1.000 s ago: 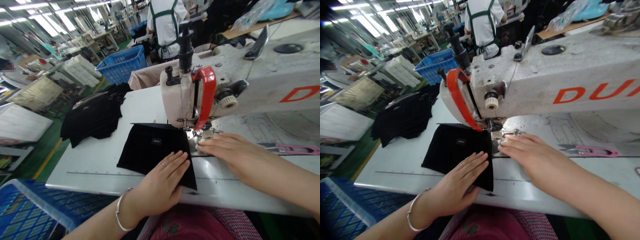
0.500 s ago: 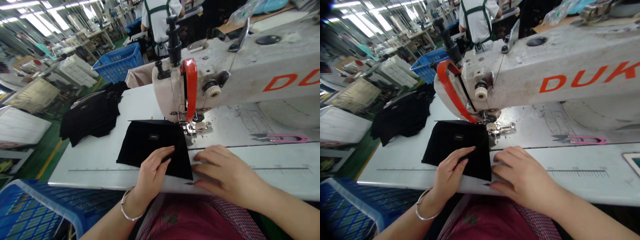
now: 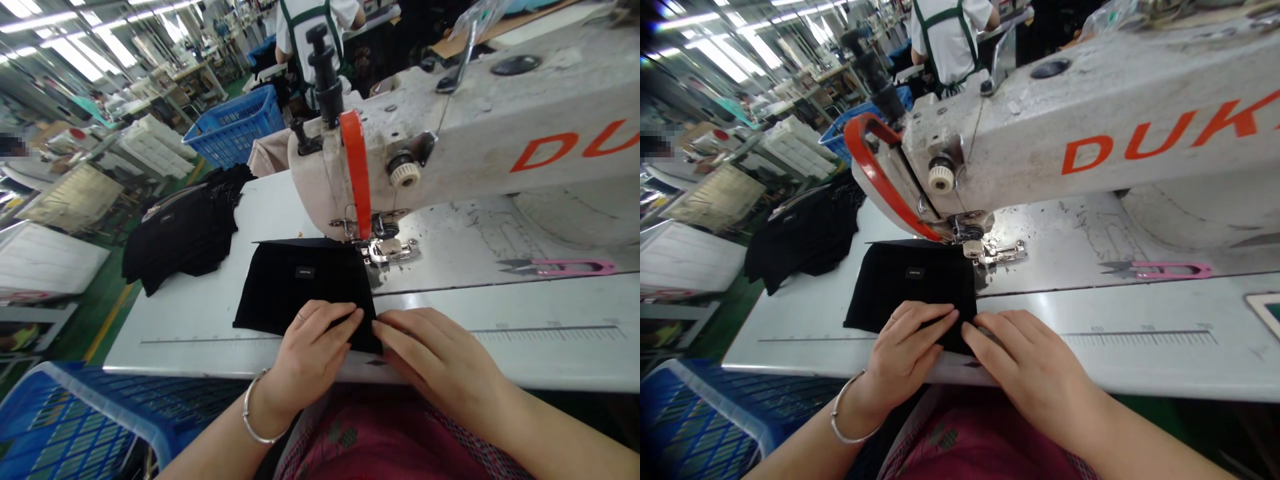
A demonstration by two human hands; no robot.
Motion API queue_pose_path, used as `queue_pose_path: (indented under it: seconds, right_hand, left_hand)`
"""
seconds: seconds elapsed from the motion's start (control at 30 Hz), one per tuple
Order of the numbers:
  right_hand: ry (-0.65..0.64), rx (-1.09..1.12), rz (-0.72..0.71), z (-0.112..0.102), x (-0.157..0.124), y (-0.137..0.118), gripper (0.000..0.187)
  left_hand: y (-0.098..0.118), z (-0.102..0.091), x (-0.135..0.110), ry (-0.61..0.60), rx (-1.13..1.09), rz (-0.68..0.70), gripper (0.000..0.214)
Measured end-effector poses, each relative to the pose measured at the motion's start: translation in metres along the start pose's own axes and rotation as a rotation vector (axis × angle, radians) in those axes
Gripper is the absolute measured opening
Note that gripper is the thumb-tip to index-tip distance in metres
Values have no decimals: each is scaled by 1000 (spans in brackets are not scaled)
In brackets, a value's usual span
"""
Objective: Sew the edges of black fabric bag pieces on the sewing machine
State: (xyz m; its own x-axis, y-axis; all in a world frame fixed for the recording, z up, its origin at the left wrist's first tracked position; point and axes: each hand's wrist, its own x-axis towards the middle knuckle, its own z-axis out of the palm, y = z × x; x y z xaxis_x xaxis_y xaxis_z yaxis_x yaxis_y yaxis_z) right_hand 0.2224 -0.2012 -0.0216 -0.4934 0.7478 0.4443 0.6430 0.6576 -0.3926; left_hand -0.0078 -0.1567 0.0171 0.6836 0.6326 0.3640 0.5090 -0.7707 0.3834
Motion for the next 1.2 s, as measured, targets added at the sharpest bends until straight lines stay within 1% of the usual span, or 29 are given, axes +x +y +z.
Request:
queue_pose_path:
  seconds: [0.07, 0.13, 0.17, 0.2, 0.33, 0.53, 0.73, 0.87, 0.97, 1.0, 1.03, 1.13, 1.2]
  right_hand:
    - [22, -1, -23, 0, 0, 0, 37]
    - [-12, 13, -55, -1, 0, -1, 30]
    - [-35, 25, -72, -2, 1, -1, 27]
    - [-48, 40, -87, -2, 1, -1, 24]
    - [-25, 69, -115, -2, 0, -2, 18]
    - [-64, 103, -106, -1, -7, 1, 19]
    - [-50, 137, -100, -5, -9, 1, 19]
    - [-80, 158, -77, -7, -5, 1, 15]
    - [-38, 213, -29, -9, -4, 1, 10]
    - [-21, 222, -22, -9, -4, 1, 10]
    - [-10, 218, -28, -10, -4, 2, 14]
    - [-32, 176, -79, -10, -5, 3, 31]
    - [-51, 183, -94, -10, -5, 4, 32]
  left_hand:
    - [2, 0, 1, 61, -11, -11, 42]
    - [3, 2, 0, 109, -24, -15, 41]
    - [3, 3, -1, 113, -19, -5, 40]
    - [4, 5, -2, 106, -8, 12, 38]
    - [5, 13, -5, 23, 9, 66, 32]
    - [2, 17, -6, -90, -43, 101, 26]
    - [-6, 20, -10, -75, -102, 200, 25]
    - [-7, 19, -8, -86, -101, 209, 23]
    - [-5, 17, -5, -103, -106, 213, 23]
    - [-5, 17, -5, -112, -110, 215, 23]
    - [-5, 16, -4, -119, -114, 218, 22]
    - [-4, 16, -4, -121, -131, 223, 19]
    - [-5, 15, -3, -116, -143, 223, 18]
